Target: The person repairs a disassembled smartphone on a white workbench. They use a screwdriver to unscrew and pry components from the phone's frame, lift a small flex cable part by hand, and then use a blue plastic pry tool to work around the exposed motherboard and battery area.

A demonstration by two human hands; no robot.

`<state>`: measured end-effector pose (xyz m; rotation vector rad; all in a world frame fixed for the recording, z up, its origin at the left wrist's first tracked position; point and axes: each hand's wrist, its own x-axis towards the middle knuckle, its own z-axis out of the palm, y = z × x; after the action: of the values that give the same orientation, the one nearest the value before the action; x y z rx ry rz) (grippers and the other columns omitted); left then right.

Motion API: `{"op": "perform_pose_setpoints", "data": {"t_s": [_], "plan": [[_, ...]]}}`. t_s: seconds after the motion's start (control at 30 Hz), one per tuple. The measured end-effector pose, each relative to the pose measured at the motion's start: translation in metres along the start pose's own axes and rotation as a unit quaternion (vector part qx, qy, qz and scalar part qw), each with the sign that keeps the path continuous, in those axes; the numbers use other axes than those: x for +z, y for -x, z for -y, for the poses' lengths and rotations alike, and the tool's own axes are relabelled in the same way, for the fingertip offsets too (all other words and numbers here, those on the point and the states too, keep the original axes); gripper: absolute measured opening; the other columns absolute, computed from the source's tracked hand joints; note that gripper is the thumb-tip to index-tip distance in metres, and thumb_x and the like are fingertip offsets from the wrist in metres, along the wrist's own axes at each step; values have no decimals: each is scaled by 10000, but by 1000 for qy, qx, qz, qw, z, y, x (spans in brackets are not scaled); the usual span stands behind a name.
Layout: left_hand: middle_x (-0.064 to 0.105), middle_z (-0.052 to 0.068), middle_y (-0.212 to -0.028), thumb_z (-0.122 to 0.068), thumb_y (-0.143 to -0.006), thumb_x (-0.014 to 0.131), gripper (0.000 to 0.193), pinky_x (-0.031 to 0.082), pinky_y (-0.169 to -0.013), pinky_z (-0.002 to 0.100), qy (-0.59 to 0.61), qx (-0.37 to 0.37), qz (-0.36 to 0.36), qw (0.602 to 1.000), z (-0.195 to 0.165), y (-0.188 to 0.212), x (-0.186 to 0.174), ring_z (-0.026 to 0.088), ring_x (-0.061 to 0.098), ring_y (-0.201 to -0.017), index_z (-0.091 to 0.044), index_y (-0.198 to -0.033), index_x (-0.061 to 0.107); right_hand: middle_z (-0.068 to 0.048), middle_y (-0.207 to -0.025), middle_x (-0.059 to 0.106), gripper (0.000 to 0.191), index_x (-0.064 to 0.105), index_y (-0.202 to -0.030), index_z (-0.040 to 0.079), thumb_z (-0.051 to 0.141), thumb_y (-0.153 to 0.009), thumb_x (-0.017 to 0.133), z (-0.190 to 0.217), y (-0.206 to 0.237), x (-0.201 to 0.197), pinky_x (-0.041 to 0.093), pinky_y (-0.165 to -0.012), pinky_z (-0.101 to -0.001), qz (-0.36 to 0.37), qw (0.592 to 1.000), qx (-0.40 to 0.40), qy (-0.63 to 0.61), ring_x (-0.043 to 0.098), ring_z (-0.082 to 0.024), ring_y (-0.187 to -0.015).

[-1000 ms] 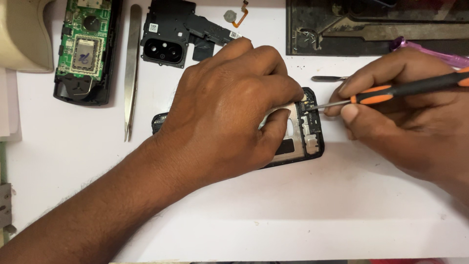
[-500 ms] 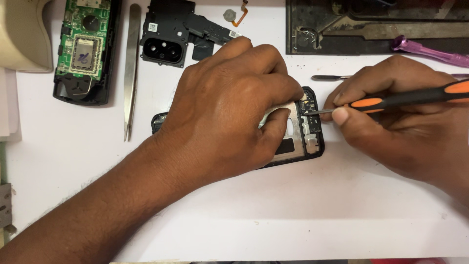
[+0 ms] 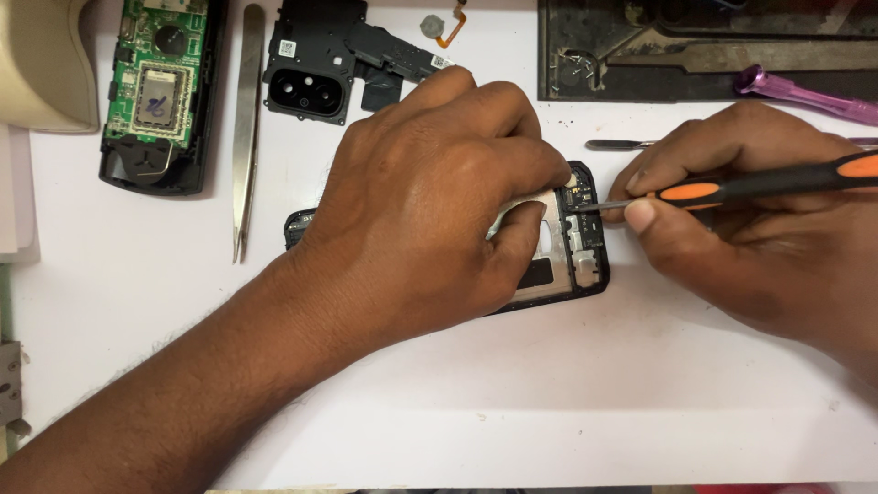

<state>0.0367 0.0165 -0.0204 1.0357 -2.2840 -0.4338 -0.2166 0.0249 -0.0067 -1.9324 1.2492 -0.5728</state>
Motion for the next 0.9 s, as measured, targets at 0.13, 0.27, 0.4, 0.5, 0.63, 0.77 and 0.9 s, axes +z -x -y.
{"op": "perform_pose_setpoints", "data": {"t_s": [0.13, 0.27, 0.4, 0.5, 0.63, 0.77, 0.9], "plan": [[677, 37, -896, -48, -828, 762, 179, 461, -613, 372, -1, 0, 1, 1000, 0, 0, 0, 183, 580, -823, -65, -1001, 802, -111, -1037, 738, 127, 580, -1076, 12, 51, -974, 646, -1, -1, 1, 637, -797, -278, -4, 1000, 5, -11, 724, -125, -949], [678, 37, -897, -50, -822, 764, 183, 464, -620, 373, -2, -1, 3, 1000, 0, 0, 0, 183, 579, -825, -66, -1000, 803, -110, -1044, 736, 130, 589, -1079, 9, 49, -971, 650, 0, 0, 1, 629, -800, -277, -9, 1000, 5, -9, 718, -122, -951], [679, 41, -899, -50, -816, 764, 193, 464, -615, 371, -6, 0, 3, 1000, 0, 0, 0, 184, 580, -826, -61, -1005, 802, -102, -1033, 748, 124, 613, -1075, 14, 51, -967, 664, 3, 1, 1, 632, -760, -271, -6, 1000, 29, 12, 730, -120, -934], [679, 41, -899, -52, -825, 765, 189, 460, -610, 369, -1, -1, 5, 1000, 0, -1, 0, 182, 578, -824, -59, -1010, 802, -101, -1042, 759, 131, 619, -1075, 11, 44, -961, 675, 6, 1, 1, 614, -730, -266, -7, 999, 48, 17, 720, -124, -921], [679, 36, -904, -54, -824, 764, 188, 470, -623, 379, -5, -2, 7, 1000, 0, 0, 0, 189, 582, -833, -67, -1008, 802, -84, -989, 764, 102, 622, -1021, 21, 43, -942, 683, 9, -1, 1, 604, -717, -251, 5, 999, 27, 40, 720, -107, -893], [678, 32, -914, -61, -830, 766, 173, 482, -645, 388, -1, -7, 5, 1000, 0, 0, 0, 197, 591, -856, -74, -999, 799, -77, -954, 774, 110, 637, -964, 30, 47, -907, 729, 5, -4, 0, 565, -612, -242, 9, 996, -18, 87, 703, -115, -816], [677, 32, -919, -64, -825, 765, 179, 484, -656, 389, -1, -6, 5, 1000, -1, -1, -1, 197, 590, -854, -75, -1001, 797, -95, -980, 752, 93, 612, -990, 24, 25, -937, 687, -3, -4, 1, 587, -721, -248, -2, 999, -32, -17, 702, -107, -854]]}}
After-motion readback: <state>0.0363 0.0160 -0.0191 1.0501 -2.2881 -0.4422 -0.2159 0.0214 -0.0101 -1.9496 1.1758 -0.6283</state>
